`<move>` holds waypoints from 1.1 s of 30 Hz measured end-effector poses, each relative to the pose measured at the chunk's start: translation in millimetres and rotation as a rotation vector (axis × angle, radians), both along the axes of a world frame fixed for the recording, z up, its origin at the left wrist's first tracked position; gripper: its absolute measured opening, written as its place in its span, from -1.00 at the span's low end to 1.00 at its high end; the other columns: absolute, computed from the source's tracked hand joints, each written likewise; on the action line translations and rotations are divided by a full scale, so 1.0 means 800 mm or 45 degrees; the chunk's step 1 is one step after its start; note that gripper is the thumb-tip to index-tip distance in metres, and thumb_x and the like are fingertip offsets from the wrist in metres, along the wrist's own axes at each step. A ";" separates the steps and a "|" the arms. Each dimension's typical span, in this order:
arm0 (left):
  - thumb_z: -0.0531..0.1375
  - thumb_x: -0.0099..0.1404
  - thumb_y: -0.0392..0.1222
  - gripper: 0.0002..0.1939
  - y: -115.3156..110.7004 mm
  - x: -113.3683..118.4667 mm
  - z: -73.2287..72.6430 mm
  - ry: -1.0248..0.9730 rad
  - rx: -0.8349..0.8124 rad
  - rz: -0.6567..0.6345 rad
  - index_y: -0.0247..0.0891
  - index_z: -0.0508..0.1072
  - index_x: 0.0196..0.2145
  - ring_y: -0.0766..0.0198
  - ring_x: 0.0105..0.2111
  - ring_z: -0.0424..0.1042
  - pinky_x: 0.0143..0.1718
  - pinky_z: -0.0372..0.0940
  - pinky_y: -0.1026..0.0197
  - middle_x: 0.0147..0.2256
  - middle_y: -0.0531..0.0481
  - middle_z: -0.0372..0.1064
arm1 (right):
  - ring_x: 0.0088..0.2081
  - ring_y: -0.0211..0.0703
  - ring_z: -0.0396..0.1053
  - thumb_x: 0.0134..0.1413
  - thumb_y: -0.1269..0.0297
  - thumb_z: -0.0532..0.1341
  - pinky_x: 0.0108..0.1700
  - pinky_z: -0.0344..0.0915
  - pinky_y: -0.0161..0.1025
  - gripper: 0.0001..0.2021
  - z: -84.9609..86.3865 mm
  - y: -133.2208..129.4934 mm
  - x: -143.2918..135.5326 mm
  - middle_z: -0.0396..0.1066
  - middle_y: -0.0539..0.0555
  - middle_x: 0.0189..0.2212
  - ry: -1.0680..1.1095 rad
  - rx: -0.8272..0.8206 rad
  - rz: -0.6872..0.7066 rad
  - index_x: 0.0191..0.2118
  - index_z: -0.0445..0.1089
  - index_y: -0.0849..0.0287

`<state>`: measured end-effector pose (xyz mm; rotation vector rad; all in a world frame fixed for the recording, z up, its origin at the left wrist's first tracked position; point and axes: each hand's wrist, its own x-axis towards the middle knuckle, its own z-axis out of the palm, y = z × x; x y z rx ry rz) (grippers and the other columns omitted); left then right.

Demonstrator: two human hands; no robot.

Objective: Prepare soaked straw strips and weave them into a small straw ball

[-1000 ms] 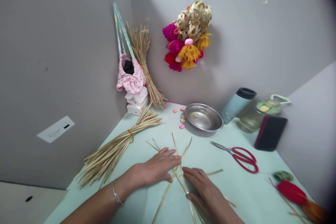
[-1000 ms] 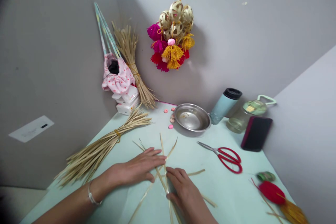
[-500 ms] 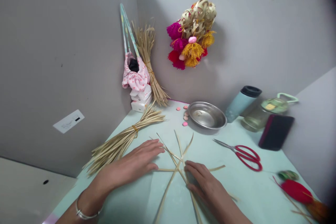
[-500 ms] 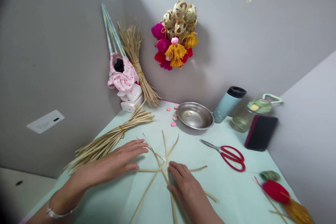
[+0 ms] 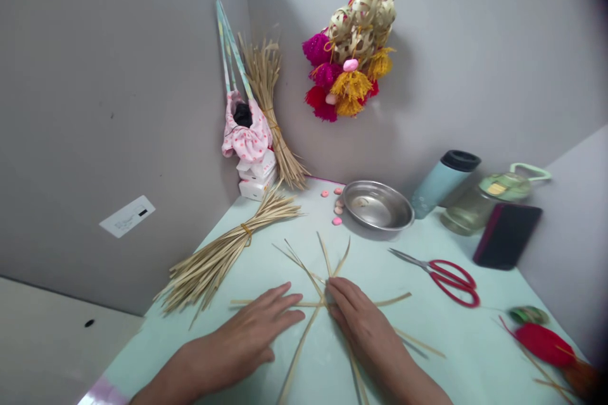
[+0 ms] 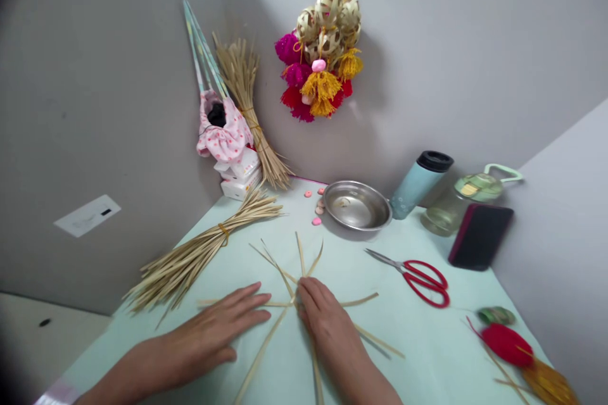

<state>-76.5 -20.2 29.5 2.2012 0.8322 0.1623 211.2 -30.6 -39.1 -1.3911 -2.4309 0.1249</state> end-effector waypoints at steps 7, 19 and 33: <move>0.35 0.17 0.03 -0.16 0.007 0.032 -0.005 0.009 -0.130 -0.011 -0.05 0.14 0.33 -0.01 0.41 -0.23 0.37 -0.09 -0.16 0.40 -0.10 -0.12 | 0.12 0.10 0.38 0.26 0.49 0.12 0.13 0.40 0.08 -0.64 -0.008 0.001 -0.006 0.41 0.31 0.08 0.036 0.029 0.020 0.15 0.30 0.29; 0.16 0.34 0.12 -0.28 0.004 0.086 -0.057 -0.531 -0.039 0.706 -0.16 0.03 0.32 -0.03 0.40 -0.16 0.38 -0.12 -0.17 0.40 -0.24 -0.20 | 0.12 0.05 0.37 0.27 0.47 0.12 0.13 0.40 0.06 -0.64 -0.015 0.000 -0.004 0.40 0.26 0.09 0.103 0.044 0.013 0.17 0.29 0.24; 0.31 0.17 0.07 -0.09 0.045 0.109 -0.075 -0.977 -0.539 1.209 -0.15 -0.09 0.30 0.03 0.22 0.25 0.19 0.25 0.01 0.30 -0.34 0.02 | 0.09 0.03 0.39 0.26 0.49 0.12 0.12 0.40 0.05 -0.64 -0.009 0.001 -0.004 0.41 0.22 0.08 0.166 0.038 0.023 0.14 0.33 0.16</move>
